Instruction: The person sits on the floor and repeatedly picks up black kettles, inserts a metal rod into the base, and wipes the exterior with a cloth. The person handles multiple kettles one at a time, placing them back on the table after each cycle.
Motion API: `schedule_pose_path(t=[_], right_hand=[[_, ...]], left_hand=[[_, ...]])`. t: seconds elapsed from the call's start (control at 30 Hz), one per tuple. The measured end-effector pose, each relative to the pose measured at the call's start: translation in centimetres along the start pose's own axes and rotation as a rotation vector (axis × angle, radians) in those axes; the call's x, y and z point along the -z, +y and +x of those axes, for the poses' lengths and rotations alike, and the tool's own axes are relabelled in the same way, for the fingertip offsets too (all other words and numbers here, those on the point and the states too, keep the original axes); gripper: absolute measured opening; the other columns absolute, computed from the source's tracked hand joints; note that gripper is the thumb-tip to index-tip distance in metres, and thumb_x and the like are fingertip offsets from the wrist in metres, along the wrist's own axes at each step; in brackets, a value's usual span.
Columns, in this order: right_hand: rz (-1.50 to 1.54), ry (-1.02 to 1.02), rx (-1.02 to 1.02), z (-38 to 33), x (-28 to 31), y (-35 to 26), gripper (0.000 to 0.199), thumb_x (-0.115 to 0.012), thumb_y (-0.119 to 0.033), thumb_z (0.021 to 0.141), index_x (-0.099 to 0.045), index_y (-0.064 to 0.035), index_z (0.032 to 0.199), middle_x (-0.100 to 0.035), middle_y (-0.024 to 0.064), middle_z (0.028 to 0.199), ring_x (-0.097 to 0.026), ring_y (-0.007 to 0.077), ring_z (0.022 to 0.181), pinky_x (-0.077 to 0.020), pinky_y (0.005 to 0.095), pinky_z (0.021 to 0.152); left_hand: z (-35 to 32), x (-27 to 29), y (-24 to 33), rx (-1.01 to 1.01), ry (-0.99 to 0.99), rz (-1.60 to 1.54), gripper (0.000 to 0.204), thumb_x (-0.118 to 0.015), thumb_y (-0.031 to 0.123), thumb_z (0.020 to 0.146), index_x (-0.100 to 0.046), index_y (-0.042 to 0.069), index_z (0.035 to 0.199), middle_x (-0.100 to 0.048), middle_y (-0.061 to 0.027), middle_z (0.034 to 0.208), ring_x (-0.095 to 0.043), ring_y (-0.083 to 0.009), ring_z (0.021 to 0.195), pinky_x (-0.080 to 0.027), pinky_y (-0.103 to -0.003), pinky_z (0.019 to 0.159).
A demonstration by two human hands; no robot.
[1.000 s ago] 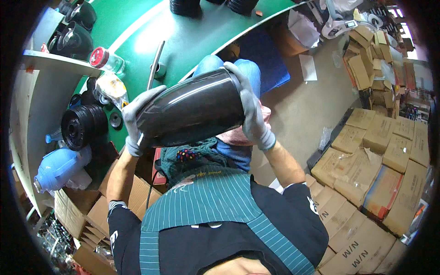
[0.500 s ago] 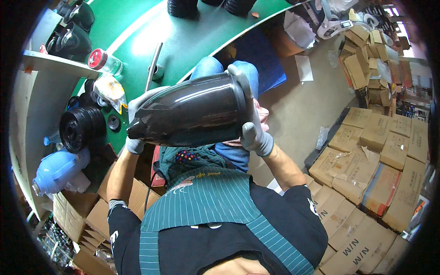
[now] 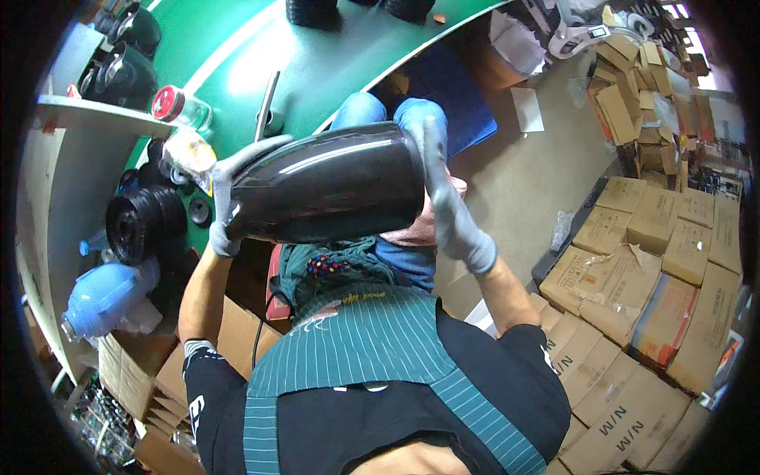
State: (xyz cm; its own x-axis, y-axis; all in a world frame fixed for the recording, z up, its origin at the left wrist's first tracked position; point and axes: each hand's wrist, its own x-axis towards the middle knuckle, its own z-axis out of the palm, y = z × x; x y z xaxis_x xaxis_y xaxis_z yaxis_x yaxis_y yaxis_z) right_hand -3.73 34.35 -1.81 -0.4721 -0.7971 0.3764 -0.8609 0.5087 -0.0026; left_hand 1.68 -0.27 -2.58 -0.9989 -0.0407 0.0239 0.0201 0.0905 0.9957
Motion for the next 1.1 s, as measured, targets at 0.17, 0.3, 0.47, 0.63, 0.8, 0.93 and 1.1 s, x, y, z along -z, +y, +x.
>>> schedule_pose_path(t=[0.17,0.3,0.47,0.63,0.8,0.93,1.1], right_hand=[[1.399,0.166,-0.559,3.0,0.5,-1.2,0.077,-0.035,-0.054,0.114,-0.027,0.0011,0.168,-0.037,0.0208,0.169,-0.032,0.0329,0.159,-0.0230,0.0395,0.130],[1.450,-0.163,-0.784,2.7,0.9,-0.1,0.053,-0.022,-0.026,0.120,-0.039,-0.0008,0.163,-0.055,0.0141,0.155,-0.046,0.0249,0.150,-0.0290,0.0359,0.128],[1.217,0.105,-0.439,2.4,0.8,-0.5,0.077,-0.053,-0.039,0.112,-0.022,-0.0005,0.170,-0.025,0.0220,0.175,-0.025,0.0308,0.163,-0.0207,0.0401,0.131],[1.155,0.250,-0.251,1.3,0.6,-1.2,0.078,-0.053,-0.045,0.112,-0.023,-0.0030,0.171,-0.028,0.0188,0.174,-0.028,0.0295,0.161,-0.0245,0.0415,0.130],[1.362,0.222,-0.554,-1.0,-0.9,0.8,0.069,-0.047,-0.044,0.114,-0.031,-0.0053,0.169,-0.039,0.0141,0.170,-0.038,0.0265,0.156,-0.0314,0.0403,0.129],[1.491,0.147,-0.593,-0.2,0.7,5.6,0.063,-0.043,-0.044,0.117,-0.038,-0.0072,0.168,-0.048,0.0103,0.166,-0.046,0.0242,0.152,-0.0369,0.0393,0.128],[1.516,-0.115,-0.568,-0.3,-1.0,10.1,0.084,-0.085,-0.018,0.081,-0.053,-0.0018,0.157,-0.060,0.0120,0.153,-0.056,0.0227,0.143,-0.0401,0.0372,0.124]], left_hand=[[-0.3,-1.0,-0.4,-0.145,-0.004,0.295,0.043,-0.070,0.018,0.092,-0.074,-0.003,0.129,-0.078,-0.0164,0.119,-0.076,-0.0243,0.107,-0.060,-0.038,0.096],[0.9,-1.2,4.7,-0.584,-0.144,0.782,0.041,-0.068,0.016,0.090,-0.077,0.003,0.128,-0.077,-0.0212,0.124,-0.078,-0.0358,0.109,-0.062,-0.042,0.094],[-1.0,-1.4,-2.2,0.043,0.129,-0.025,0.048,-0.078,0.018,0.086,-0.074,-0.004,0.128,-0.078,-0.0189,0.119,-0.076,-0.0259,0.108,-0.058,-0.036,0.098],[-0.8,-1.6,-2.7,0.102,0.105,0.024,0.049,-0.080,0.020,0.086,-0.074,-0.004,0.129,-0.078,-0.0175,0.118,-0.076,-0.0243,0.107,-0.058,-0.036,0.097],[0.7,-4.2,2.1,-0.209,0.012,0.266,0.049,-0.080,0.017,0.086,-0.074,-0.004,0.129,-0.079,-0.0149,0.116,-0.075,-0.0229,0.106,-0.058,-0.036,0.096],[-1.1,-9.9,-4.7,-0.358,0.252,0.363,0.052,-0.082,0.004,0.082,-0.073,-0.001,0.132,-0.077,-0.0174,0.123,-0.076,-0.0315,0.112,-0.060,-0.039,0.098],[-2.3,-10.2,-8.4,-0.633,-0.301,0.785,0.072,-0.079,0.010,0.081,-0.056,0.002,0.149,-0.062,-0.0206,0.141,-0.063,-0.0407,0.128,-0.052,-0.052,0.110]])
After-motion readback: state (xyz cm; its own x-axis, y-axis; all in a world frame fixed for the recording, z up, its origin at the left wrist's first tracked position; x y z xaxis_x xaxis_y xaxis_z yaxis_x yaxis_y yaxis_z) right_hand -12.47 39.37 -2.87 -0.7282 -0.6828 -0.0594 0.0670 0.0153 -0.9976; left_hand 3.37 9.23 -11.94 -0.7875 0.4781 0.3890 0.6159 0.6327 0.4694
